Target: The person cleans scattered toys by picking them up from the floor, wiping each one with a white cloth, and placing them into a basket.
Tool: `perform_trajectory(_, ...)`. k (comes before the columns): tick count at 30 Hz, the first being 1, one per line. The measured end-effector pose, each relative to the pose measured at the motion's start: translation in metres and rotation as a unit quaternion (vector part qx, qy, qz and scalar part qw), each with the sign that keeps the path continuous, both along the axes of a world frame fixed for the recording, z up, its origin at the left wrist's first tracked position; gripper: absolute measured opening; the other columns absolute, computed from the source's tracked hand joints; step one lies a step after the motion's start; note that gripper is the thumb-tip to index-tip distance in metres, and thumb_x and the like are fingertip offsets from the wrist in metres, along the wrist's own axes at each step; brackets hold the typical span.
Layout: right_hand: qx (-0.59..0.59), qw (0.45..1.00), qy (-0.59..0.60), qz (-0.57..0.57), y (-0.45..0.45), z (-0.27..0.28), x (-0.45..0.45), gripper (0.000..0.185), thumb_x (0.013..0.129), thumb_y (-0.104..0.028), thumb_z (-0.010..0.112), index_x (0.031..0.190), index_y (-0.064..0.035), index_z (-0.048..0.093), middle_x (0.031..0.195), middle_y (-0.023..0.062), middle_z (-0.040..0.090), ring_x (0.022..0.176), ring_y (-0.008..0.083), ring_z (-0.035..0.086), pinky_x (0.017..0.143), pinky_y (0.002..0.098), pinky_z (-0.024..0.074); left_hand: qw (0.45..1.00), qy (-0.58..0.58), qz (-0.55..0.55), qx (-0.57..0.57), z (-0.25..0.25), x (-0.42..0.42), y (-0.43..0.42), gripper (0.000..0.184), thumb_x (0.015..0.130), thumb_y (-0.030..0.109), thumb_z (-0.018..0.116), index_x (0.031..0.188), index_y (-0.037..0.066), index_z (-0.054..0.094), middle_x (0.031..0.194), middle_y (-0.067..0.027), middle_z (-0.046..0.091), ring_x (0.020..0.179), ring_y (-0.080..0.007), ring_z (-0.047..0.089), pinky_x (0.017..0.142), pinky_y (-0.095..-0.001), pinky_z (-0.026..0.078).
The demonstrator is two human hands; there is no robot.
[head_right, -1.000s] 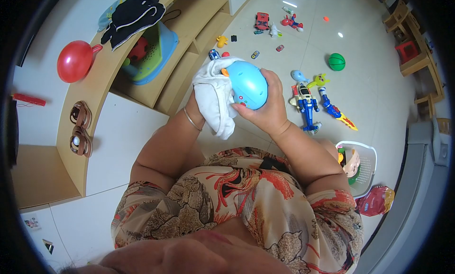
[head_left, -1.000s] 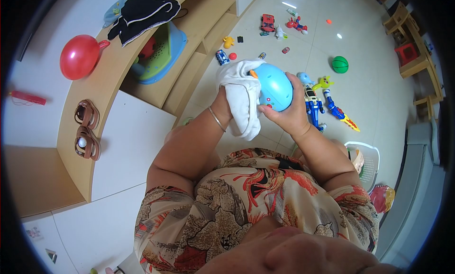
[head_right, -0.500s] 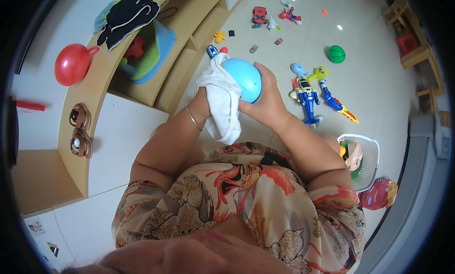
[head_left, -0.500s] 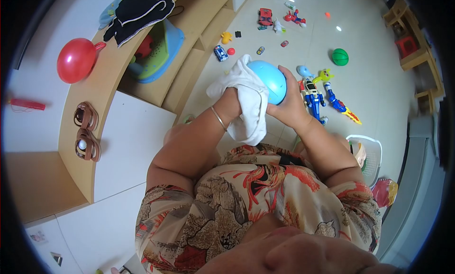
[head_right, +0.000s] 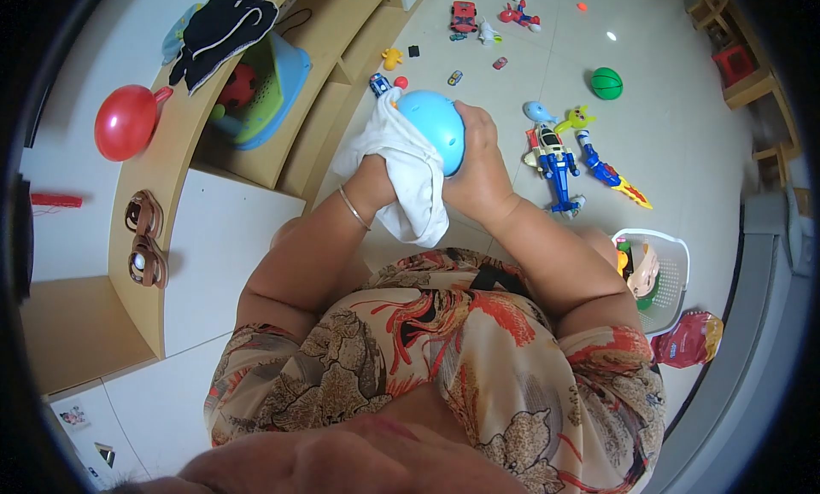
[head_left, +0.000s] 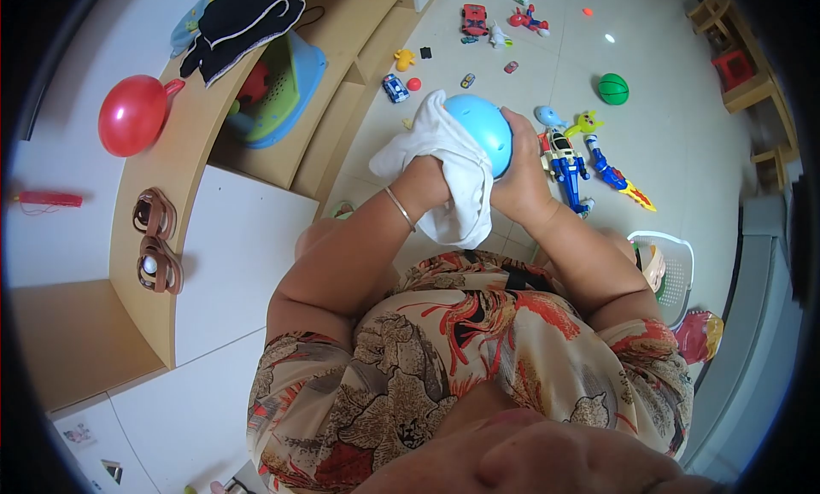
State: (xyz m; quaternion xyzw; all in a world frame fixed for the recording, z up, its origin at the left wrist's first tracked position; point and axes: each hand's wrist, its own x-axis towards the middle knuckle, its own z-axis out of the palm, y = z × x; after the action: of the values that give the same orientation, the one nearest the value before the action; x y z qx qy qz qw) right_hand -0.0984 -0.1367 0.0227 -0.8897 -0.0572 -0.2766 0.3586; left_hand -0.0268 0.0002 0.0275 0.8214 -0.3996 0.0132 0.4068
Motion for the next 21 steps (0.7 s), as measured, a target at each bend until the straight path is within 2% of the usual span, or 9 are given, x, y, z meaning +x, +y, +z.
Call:
perform_trajectory(2,-0.001,1.0,-0.009,-0.003,0.0,-0.001,0.0,0.089,0.057,-0.023,0.082,0.125,0.001,0.03,0.12,0.0269,0.039,0.112,0.0418,0.04,0.097,0.0442,0.0343,0.992,-0.115,-0.039,0.024,-0.013,0.009,0.002,0.065,0.071,0.029,0.069,0.125,0.003,0.044,0.124,-0.0161,0.047,0.118,-0.0286,0.041,0.105,-0.0388,0.028)
perform_trajectory(5,0.003,1.0,-0.016,0.001,0.0,0.0,0.001,0.089,0.057,-0.022,0.081,0.126,0.0012,0.029,0.121,0.0267,0.038,0.113,0.0418,0.04,0.098,0.044,0.0338,0.981,-0.18,-0.04,0.05,-0.033,0.019,0.007,0.07,0.072,0.035,0.067,0.128,0.003,0.041,0.124,-0.0168,0.047,0.116,-0.0294,0.042,0.105,-0.0399,0.028)
perform_trajectory(9,-0.007,1.0,-0.02,-0.006,-0.001,-0.005,0.001,0.089,0.058,-0.022,0.081,0.126,0.0017,0.03,0.121,0.0264,0.038,0.113,0.0414,0.04,0.098,0.0434,0.0336,0.997,-0.048,-0.033,-0.054,-0.04,0.027,0.007,0.074,0.071,0.038,0.066,0.128,0.0,0.039,0.122,-0.0175,0.047,0.115,-0.0295,0.043,0.104,-0.0398,0.028)
perform_trajectory(11,0.007,1.0,0.013,-0.013,-0.002,-0.006,0.003,0.089,0.057,-0.023,0.081,0.126,0.0024,0.031,0.121,0.0261,0.038,0.113,0.0408,0.04,0.098,0.0427,0.0336,0.998,-0.034,0.003,0.059,-0.029,0.028,0.005,0.075,0.07,0.036,0.067,0.128,-0.002,0.038,0.123,-0.0178,0.046,0.114,-0.0294,0.044,0.103,-0.0398,0.029)
perform_trajectory(12,0.007,1.0,0.013,-0.012,-0.001,-0.004,0.003,0.089,0.057,-0.023,0.081,0.126,0.0024,0.031,0.121,0.0261,0.038,0.113,0.0408,0.04,0.098,0.0427,0.0336,0.998,-0.035,0.004,0.059,-0.011,0.024,0.003,0.075,0.07,0.036,0.067,0.128,-0.002,0.038,0.123,-0.0178,0.046,0.114,-0.0294,0.044,0.103,-0.0398,0.029)
perform_trajectory(13,0.012,1.0,0.02,-0.011,-0.001,-0.002,0.002,0.09,0.057,-0.023,0.081,0.126,0.0028,0.031,0.121,0.0261,0.038,0.113,0.0407,0.04,0.098,0.0427,0.0337,0.984,-0.058,-0.007,0.168,0.012,0.017,0.0,0.077,0.07,0.036,0.067,0.128,-0.002,0.036,0.124,-0.0175,0.045,0.114,-0.029,0.044,0.104,-0.0392,0.028)
perform_trajectory(15,0.018,0.999,0.027,-0.011,0.0,-0.001,0.002,0.09,0.056,-0.023,0.082,0.126,0.0033,0.031,0.121,0.0261,0.039,0.113,0.0405,0.04,0.098,0.0426,0.0338,0.958,-0.082,-0.019,0.276,0.014,0.014,-0.001,0.079,0.069,0.036,0.068,0.129,-0.003,0.035,0.125,-0.0172,0.044,0.115,-0.0285,0.044,0.104,-0.0386,0.027)
perform_trajectory(17,-0.002,1.0,0.011,-0.02,0.001,-0.006,0.002,0.092,0.056,-0.025,0.082,0.126,0.0036,0.031,0.121,0.0262,0.039,0.113,0.0408,0.04,0.098,0.043,0.034,0.96,-0.228,-0.008,0.164,-0.016,0.016,0.002,0.084,0.067,0.037,0.071,0.13,-0.003,0.032,0.126,-0.0178,0.043,0.117,-0.0275,0.041,0.107,-0.0369,0.023)
perform_trajectory(21,-0.005,1.0,-0.007,-0.015,0.0,-0.009,0.002,0.092,0.055,-0.026,0.083,0.126,0.0036,0.031,0.12,0.0264,0.039,0.113,0.0412,0.04,0.098,0.0434,0.0338,0.949,-0.159,-0.03,0.272,-0.005,0.012,-0.005,0.086,0.066,0.038,0.072,0.132,-0.001,0.031,0.127,-0.0181,0.042,0.12,-0.0278,0.037,0.108,-0.0373,0.019)
